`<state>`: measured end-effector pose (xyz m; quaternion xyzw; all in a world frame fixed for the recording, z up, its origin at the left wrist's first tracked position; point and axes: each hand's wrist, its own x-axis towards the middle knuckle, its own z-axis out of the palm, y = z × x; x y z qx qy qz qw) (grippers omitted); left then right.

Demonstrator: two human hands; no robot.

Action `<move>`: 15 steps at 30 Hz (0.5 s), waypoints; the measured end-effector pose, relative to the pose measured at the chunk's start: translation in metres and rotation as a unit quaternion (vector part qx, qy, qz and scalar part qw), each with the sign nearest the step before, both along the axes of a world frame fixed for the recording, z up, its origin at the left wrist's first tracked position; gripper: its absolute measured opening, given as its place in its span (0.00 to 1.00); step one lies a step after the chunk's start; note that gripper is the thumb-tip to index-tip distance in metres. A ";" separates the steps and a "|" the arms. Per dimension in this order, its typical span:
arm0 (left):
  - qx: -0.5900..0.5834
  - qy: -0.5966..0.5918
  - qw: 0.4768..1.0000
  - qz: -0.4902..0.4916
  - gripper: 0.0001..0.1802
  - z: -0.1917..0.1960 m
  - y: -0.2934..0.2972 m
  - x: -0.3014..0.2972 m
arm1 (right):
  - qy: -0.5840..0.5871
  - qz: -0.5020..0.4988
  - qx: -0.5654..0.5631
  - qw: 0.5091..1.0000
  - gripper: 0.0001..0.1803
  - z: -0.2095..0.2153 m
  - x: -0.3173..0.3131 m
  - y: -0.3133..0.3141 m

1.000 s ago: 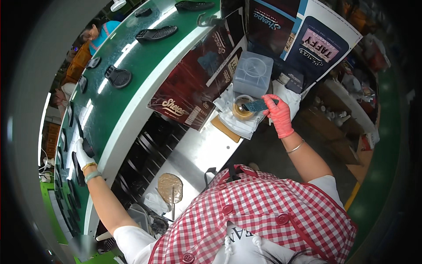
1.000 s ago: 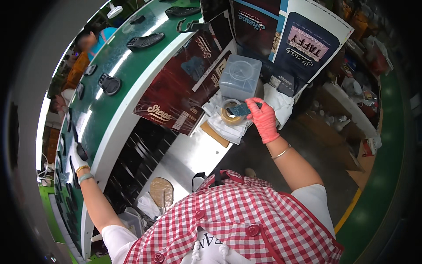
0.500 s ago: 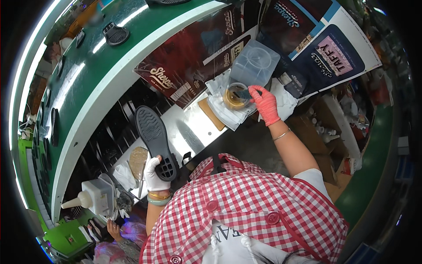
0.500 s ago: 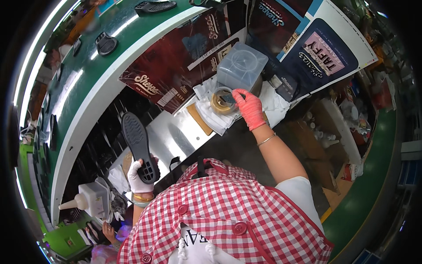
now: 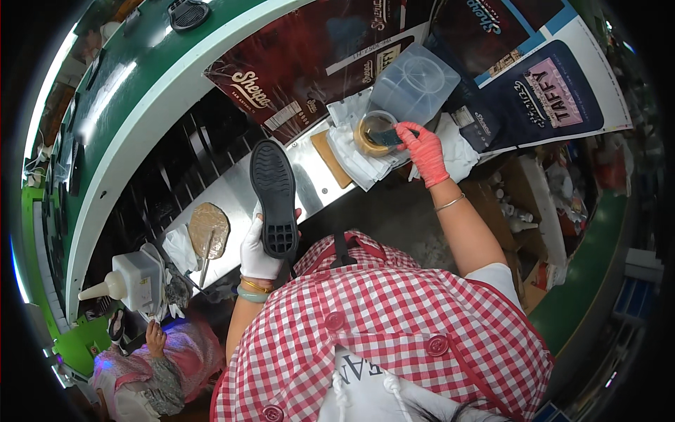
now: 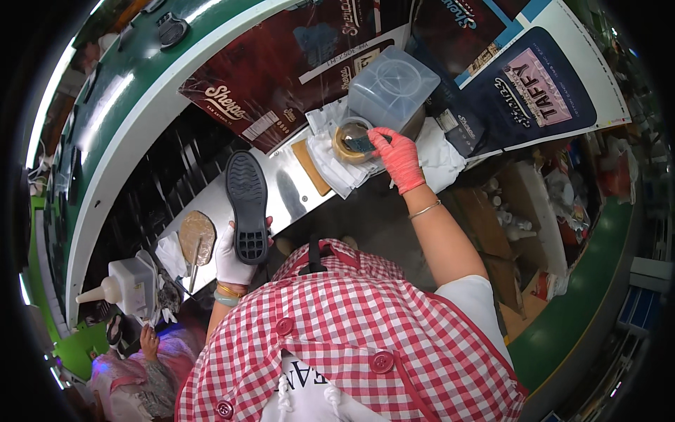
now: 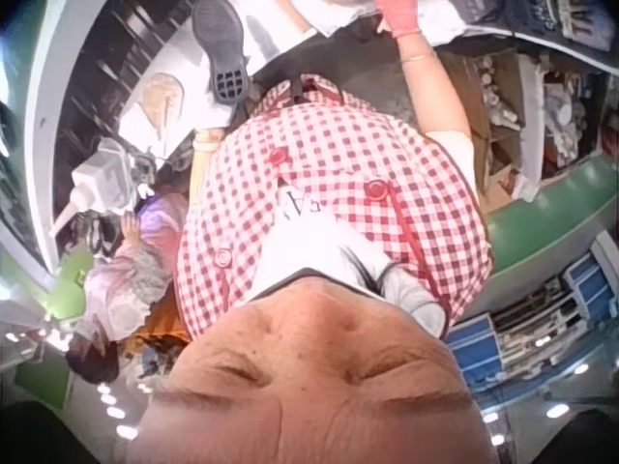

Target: The person scrubs the soles of black slip-on shoes using a blue scrubbing pad. They repeatedly pick up shoes from a green conveyor belt, scrub the textured bottom surface, and place them back on the belt. The task is performed in a repetitive cycle throughout the clip.

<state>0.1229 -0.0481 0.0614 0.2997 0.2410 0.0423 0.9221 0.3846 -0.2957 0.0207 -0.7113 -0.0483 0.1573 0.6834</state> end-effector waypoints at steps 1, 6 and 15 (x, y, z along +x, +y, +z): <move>0.011 -0.002 1.000 0.008 0.27 0.000 -0.003 0.000 | 0.010 0.002 0.020 1.000 0.16 -0.001 0.001 -0.003; -0.001 0.003 0.999 0.039 0.36 -0.014 -0.010 0.000 | 0.127 -0.008 0.121 0.985 0.14 0.023 -0.022 0.008; -0.080 -0.077 0.993 0.038 0.44 0.013 -0.017 0.011 | 0.057 0.151 0.152 0.975 0.14 0.127 -0.104 0.080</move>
